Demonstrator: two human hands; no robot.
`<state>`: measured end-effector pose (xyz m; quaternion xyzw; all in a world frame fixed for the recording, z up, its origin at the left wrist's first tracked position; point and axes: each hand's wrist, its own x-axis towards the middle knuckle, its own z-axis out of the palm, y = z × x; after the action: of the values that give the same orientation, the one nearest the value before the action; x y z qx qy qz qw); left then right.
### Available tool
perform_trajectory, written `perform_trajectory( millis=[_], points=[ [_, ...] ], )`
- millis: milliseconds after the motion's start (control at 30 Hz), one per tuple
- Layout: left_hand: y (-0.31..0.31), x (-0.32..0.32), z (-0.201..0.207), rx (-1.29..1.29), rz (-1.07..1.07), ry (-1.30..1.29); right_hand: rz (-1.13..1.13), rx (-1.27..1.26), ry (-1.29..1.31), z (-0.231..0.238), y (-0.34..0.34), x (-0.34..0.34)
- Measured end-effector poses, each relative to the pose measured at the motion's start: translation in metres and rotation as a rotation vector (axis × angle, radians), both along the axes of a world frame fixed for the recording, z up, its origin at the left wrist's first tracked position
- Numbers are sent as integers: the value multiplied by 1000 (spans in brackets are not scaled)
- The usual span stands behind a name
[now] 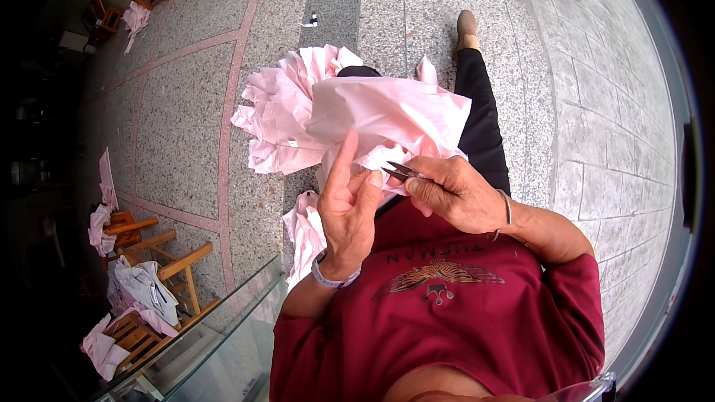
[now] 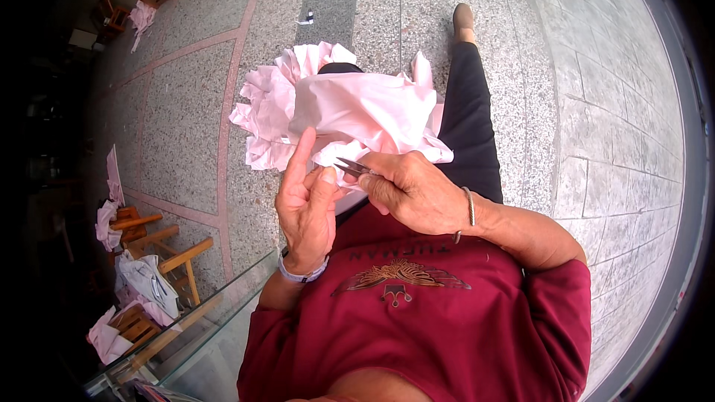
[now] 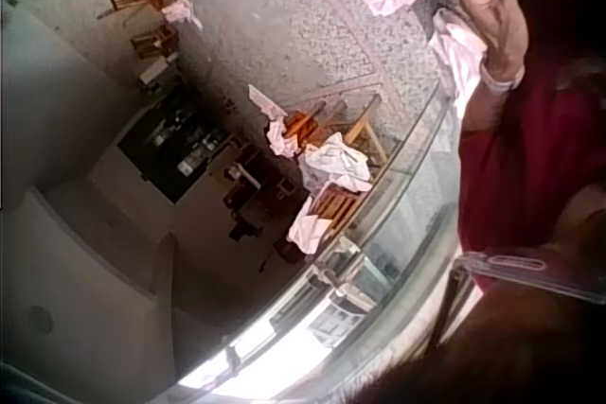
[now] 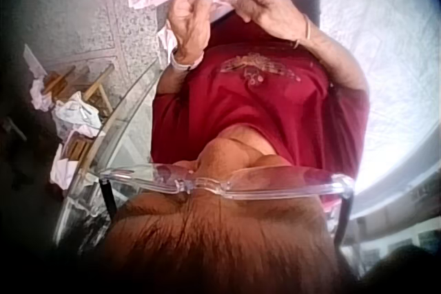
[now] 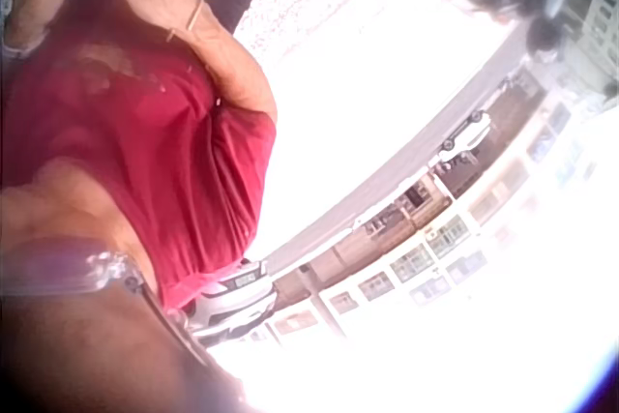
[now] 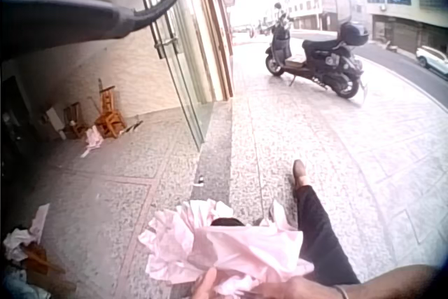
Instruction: The person cuts along the edges of a pink fabric garment using scissors while holding it in their hands.
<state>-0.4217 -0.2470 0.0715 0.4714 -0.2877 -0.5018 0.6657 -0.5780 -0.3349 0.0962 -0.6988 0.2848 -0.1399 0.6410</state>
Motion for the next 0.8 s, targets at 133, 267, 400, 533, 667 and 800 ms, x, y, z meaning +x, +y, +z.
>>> perform_trajectory(
  millis=[133, 267, 400, 533, 667, 800],
  points=[
    [0, 0, 0, 32, 9, 40, -1, 49, -59, -6, 0, 1],
    [2, 3, -5, -24, -52, 23, 4, 299, -200, -18, -1, 0],
    [3, 3, -6, -38, -52, -25, 105, 531, -128, -10, -17, -1],
    [3, 3, -7, -28, -18, -108, 180, 592, -105, -16, -26, -2],
    [5, 3, -12, -50, -56, -228, 192, 453, -185, -20, -26, -1],
    [7, 6, -13, 48, -153, -126, 369, 360, -196, -15, -21, 4]
  ],
)
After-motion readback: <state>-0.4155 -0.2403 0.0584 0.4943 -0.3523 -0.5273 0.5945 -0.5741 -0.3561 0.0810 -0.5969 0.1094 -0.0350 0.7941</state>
